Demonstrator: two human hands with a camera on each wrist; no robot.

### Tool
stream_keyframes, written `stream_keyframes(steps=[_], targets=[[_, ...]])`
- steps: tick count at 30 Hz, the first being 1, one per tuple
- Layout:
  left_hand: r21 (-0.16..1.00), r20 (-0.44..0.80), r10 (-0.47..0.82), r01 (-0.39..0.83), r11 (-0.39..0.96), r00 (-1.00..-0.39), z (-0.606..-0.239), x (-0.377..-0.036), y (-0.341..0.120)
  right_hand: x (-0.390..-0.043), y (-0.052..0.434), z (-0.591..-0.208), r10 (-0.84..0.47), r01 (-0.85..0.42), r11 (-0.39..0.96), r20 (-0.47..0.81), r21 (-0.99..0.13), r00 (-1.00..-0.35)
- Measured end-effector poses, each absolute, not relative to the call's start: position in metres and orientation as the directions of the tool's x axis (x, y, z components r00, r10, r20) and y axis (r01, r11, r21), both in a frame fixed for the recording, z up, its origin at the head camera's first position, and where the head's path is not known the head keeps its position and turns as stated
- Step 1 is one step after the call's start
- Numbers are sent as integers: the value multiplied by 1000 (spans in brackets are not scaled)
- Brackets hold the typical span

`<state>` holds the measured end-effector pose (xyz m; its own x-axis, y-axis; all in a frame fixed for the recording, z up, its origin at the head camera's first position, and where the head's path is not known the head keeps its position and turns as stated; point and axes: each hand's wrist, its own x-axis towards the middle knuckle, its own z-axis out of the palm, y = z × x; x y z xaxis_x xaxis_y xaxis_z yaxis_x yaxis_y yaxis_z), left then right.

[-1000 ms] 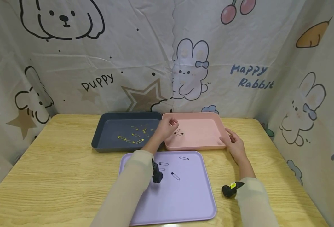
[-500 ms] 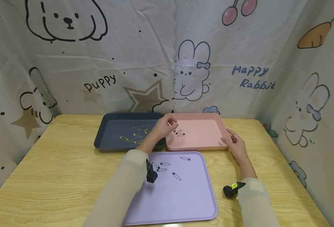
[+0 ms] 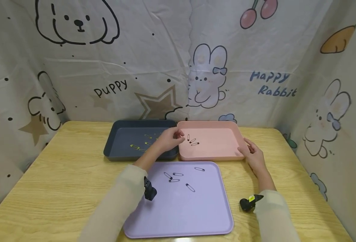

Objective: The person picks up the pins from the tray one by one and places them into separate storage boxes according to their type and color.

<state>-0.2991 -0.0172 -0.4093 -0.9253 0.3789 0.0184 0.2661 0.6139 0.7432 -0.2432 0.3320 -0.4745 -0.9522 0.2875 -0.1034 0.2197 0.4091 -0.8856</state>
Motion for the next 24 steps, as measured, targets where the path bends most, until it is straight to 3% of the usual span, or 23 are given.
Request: stream_keyframes(steps=[24], targets=[[669, 24, 518, 399, 627, -855, -408, -245, -71, -242, 330, -471, 265, 204, 422, -95, -883, -959]])
